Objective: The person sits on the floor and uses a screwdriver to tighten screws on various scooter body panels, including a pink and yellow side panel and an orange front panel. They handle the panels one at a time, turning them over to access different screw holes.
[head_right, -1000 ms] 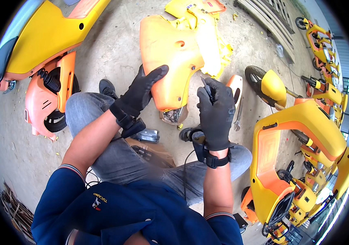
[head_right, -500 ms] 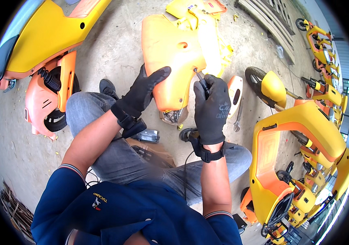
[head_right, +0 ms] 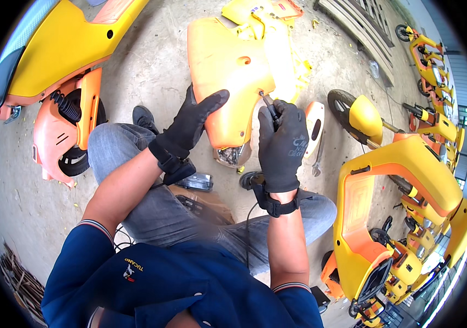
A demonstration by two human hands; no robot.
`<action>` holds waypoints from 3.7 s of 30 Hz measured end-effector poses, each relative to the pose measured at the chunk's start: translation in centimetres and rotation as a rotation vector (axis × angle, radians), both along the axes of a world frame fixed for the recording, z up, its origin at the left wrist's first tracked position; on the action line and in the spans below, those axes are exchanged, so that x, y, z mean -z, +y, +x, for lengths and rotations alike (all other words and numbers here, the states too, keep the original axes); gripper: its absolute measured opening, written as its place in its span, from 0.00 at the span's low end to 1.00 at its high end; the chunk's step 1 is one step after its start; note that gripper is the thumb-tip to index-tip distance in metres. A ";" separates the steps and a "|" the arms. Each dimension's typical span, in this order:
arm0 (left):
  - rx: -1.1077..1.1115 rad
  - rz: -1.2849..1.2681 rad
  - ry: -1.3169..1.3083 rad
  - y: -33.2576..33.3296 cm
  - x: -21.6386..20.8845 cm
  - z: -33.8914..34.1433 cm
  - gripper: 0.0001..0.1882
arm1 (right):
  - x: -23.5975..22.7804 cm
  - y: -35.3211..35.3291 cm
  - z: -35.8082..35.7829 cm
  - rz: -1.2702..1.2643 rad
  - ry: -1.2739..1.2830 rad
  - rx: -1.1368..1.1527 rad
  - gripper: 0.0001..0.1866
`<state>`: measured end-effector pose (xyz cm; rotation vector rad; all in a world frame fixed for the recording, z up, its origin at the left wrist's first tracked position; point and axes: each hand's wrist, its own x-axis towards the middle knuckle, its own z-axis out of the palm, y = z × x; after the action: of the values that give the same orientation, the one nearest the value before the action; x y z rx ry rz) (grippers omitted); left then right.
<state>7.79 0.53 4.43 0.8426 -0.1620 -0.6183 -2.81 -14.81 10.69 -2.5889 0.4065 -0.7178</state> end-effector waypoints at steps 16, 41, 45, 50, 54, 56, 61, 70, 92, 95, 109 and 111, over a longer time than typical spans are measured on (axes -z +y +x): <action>-0.037 0.083 0.020 -0.1 0.1 -0.3 0.39 | 0.2 0.3 0.4 -0.060 0.004 -0.046 0.10; -0.120 0.122 -0.016 -0.4 1.0 -0.8 0.32 | 1.1 0.3 0.1 0.138 0.014 -0.003 0.08; -0.127 0.150 -0.026 -0.4 1.0 -0.8 0.33 | 1.3 -0.4 0.2 -0.131 -0.014 -0.057 0.09; -0.146 0.152 -0.052 -0.4 1.2 -0.9 0.33 | 1.2 -0.8 -0.1 -0.081 0.225 0.023 0.10; -0.124 0.166 -0.043 -0.4 1.3 -0.8 0.33 | 0.8 0.2 0.0 0.107 0.081 0.016 0.09; -0.125 0.163 -0.039 -0.4 1.3 -0.9 0.34 | 0.9 0.2 0.2 0.093 0.016 -0.039 0.09; -0.065 0.138 -0.005 -0.4 0.8 -0.8 0.44 | 1.2 0.1 0.1 -0.032 0.060 0.009 0.09; -0.033 0.176 0.010 -0.2 1.4 -0.6 0.45 | 1.4 -0.1 -0.1 -0.060 0.038 -0.023 0.09; -0.057 0.099 -0.007 -0.5 1.1 -1.0 0.41 | 2.1 -1.3 0.0 0.073 0.044 0.017 0.08; -0.064 0.121 -0.010 -0.5 1.6 -1.0 0.41 | 1.6 -1.1 0.1 0.017 -0.061 -0.093 0.06; -0.060 0.102 0.042 -0.3 0.8 -1.0 0.40 | 0.8 -0.2 0.7 0.304 0.114 0.112 0.14; -0.089 0.100 0.029 -0.5 0.8 -1.3 0.36 | 0.9 -0.5 0.6 0.300 0.110 0.090 0.13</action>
<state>6.53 0.07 3.64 0.9323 -0.0667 -0.5583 -2.23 -15.30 9.77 -2.3440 0.6185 -0.5007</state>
